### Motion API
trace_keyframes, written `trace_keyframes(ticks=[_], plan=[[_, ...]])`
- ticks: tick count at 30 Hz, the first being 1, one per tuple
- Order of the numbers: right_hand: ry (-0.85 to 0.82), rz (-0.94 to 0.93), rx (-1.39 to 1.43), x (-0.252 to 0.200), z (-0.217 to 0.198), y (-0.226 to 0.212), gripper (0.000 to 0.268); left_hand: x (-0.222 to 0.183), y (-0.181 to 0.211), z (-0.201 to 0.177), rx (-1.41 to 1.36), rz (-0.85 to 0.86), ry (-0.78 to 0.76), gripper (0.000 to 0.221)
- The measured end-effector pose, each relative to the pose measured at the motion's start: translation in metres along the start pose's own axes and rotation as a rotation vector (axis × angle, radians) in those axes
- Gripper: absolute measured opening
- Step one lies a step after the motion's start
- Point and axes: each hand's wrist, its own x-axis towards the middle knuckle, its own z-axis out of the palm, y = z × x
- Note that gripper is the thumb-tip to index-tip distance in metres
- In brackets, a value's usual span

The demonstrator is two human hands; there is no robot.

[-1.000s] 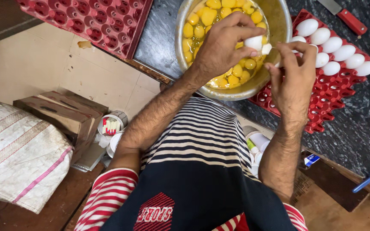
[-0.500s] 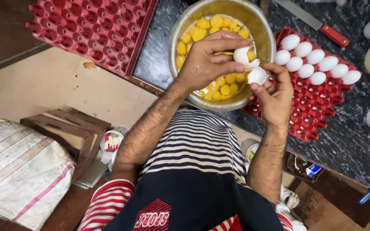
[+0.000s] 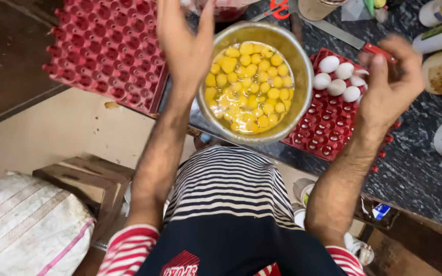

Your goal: The person cracks many eggs one by one by hand into a large metal bowl.

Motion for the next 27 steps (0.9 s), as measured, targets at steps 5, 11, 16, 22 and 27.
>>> trace_keyframes(ticks=[5, 11, 16, 22, 27], plan=[[0.083, 0.405, -1.361, -0.058, -0.054, 0.128, 0.069, -0.077, 0.000, 0.014, -0.369, -0.341, -0.224, 0.040], [0.187, 0.338, -1.251, -0.065, -0.072, 0.136, 0.066, -0.119, 0.004, 0.048, -0.426, -0.389, -0.690, 0.032], [0.179, 0.350, -1.149, -0.056, -0.082, 0.142, 0.050, -0.143, -0.007, 0.065, -0.484, -0.524, -0.845, 0.035], [0.117, 0.039, -1.024, -0.074, -0.087, 0.121, 0.040, -0.177, -0.043, 0.086, -0.614, -0.671, -0.845, 0.039], [-0.248, 0.208, -0.468, -0.142, 0.006, 0.015, 0.042, -0.206, -0.053, 0.108, -0.915, -1.022, -1.003, 0.039]])
